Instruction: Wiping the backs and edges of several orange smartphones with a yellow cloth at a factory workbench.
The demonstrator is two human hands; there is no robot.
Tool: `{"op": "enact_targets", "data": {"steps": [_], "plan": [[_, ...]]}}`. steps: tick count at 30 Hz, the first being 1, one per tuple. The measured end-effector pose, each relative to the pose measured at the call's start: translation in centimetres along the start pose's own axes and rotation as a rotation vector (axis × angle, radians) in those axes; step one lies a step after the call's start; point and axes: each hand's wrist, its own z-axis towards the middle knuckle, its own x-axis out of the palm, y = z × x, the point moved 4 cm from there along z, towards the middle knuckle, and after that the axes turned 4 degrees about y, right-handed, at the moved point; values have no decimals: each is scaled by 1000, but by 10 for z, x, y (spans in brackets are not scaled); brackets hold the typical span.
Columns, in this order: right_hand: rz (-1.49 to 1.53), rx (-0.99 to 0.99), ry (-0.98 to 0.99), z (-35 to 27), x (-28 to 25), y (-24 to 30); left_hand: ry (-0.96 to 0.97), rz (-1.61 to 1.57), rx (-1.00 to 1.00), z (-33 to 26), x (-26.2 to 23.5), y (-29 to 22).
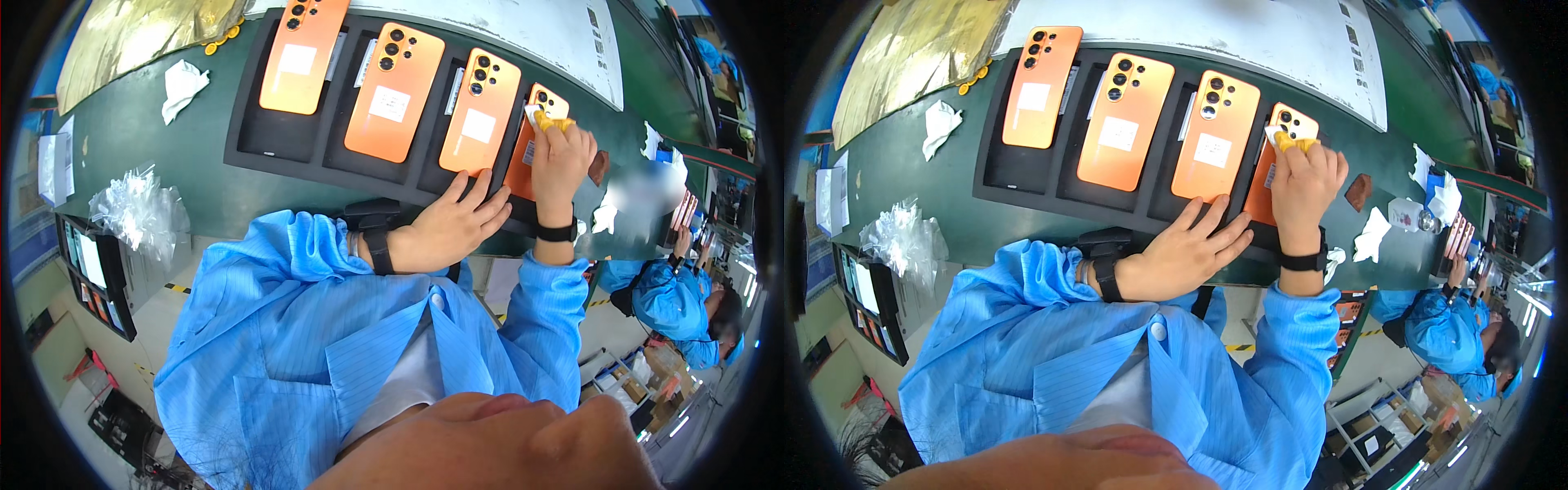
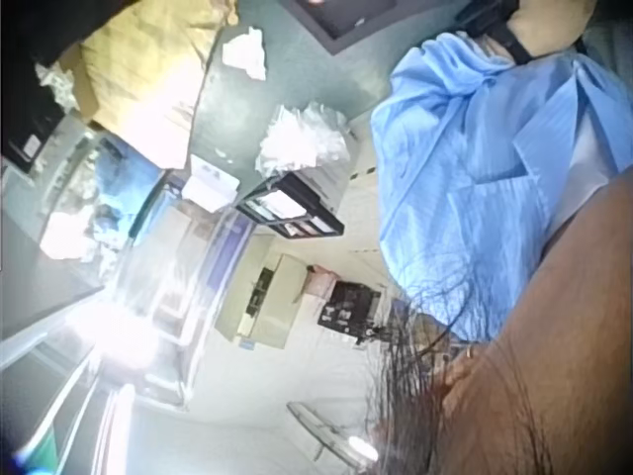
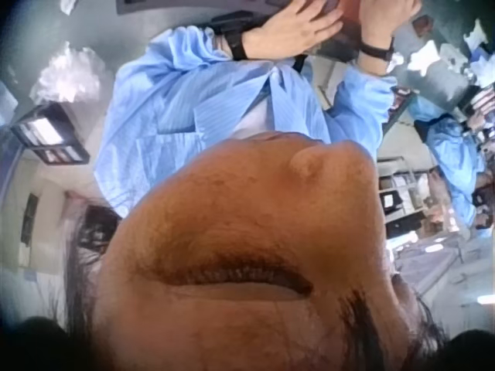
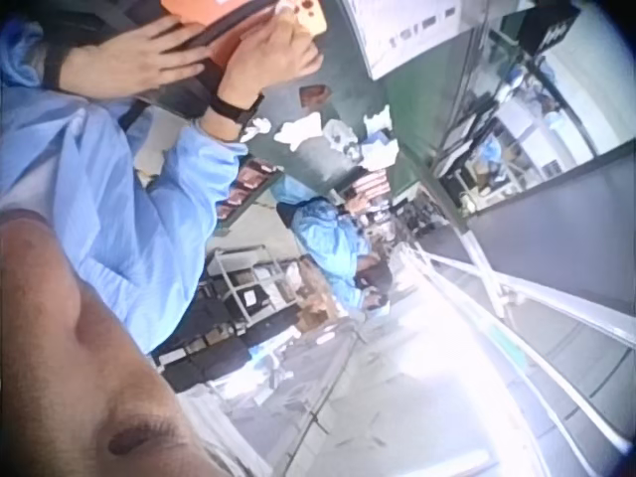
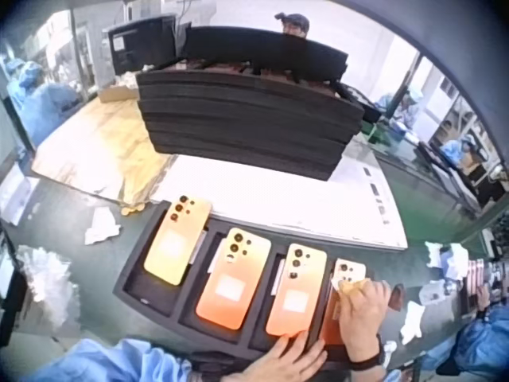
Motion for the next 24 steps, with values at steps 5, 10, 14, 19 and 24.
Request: {"op": "enact_targets", "data": {"steps": [5, 10, 14, 19, 24], "plan": [[-37, 37, -31, 31, 7, -13, 4, -9, 19, -3, 1, 3], [-6, 55, 43, -12, -6, 5, -17, -52, 15, -2, 4, 2], [-34, -33, 27, 15, 1, 0, -23, -3, -6, -1, 2, 2], [-67, 46, 45, 32, 6, -19, 1, -30, 4, -2, 4, 4], [-5, 33, 12, -13, -8, 10, -47, -67, -28, -1, 12, 0]]}}
